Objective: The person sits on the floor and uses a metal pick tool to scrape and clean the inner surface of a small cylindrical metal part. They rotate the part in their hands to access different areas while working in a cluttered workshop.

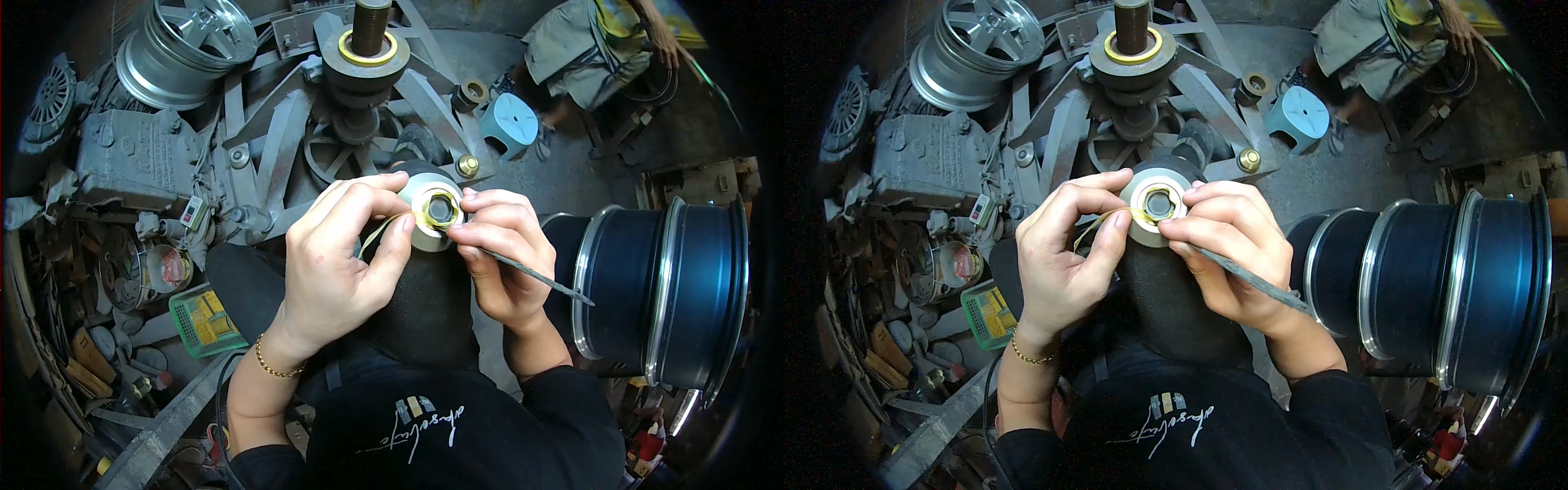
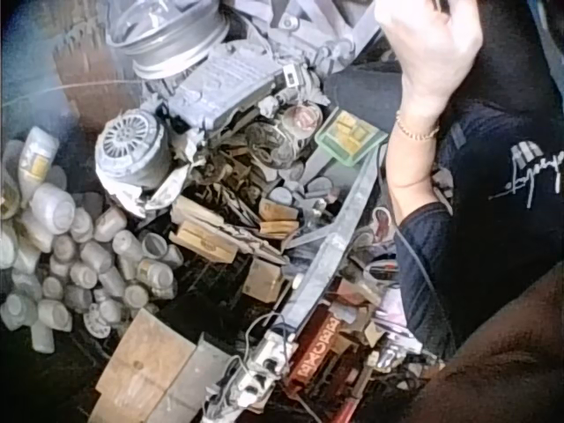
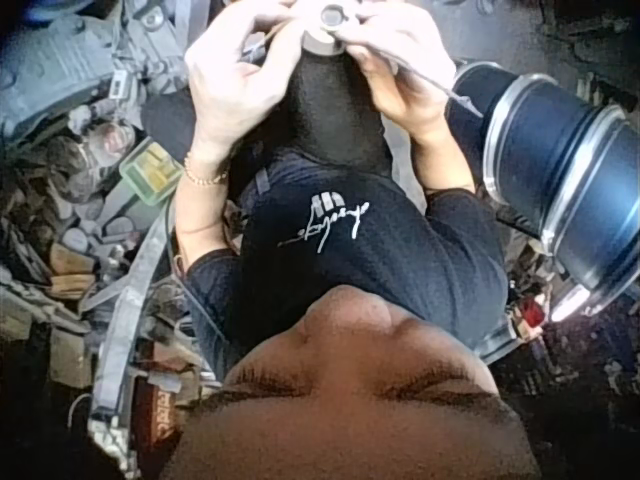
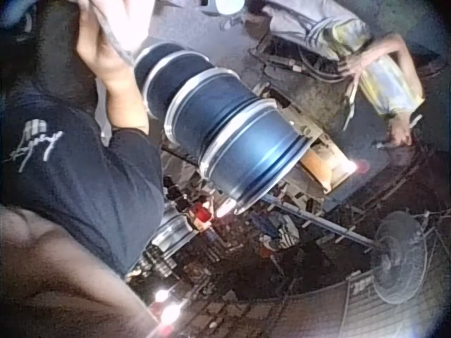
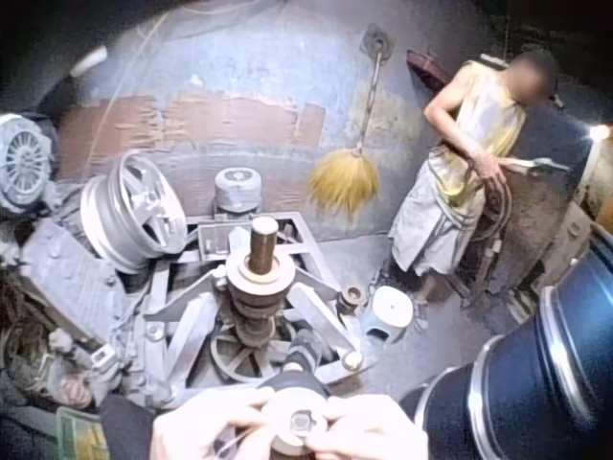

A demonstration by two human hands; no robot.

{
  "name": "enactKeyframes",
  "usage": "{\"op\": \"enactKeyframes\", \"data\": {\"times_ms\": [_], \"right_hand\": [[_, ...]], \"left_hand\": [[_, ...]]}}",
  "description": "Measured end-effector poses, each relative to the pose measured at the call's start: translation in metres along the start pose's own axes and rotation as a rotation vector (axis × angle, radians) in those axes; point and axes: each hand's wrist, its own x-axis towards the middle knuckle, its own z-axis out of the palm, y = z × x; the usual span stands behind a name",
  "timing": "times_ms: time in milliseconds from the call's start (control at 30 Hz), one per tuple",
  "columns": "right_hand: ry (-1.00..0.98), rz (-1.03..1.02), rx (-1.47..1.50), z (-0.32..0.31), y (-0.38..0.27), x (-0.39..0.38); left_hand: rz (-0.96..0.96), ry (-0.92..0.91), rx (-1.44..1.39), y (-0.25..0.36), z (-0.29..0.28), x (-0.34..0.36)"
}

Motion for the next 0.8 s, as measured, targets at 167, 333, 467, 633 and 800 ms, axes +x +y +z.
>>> {"op": "enactKeyframes", "data": {"times_ms": [167,333,467,633,800], "right_hand": [[0.009,-0.024,-0.046,0.002,-0.002,0.001],[-0.052,-0.006,-0.007,-0.007,0.002,0.003],[-0.092,-0.026,-0.017,-0.011,0.002,0.007],[-0.085,0.014,0.054,-0.014,0.005,0.007],[-0.030,0.028,0.098,-0.008,0.004,0.002]], "left_hand": [[0.024,0.005,0.032,0.001,0.000,0.002],[-0.038,-0.059,0.057,0.005,-0.006,0.001],[-0.057,-0.065,0.053,0.007,-0.006,0.004],[-0.062,-0.084,0.024,0.006,-0.007,0.006],[-0.011,-0.136,0.044,0.004,-0.012,0.012]]}}
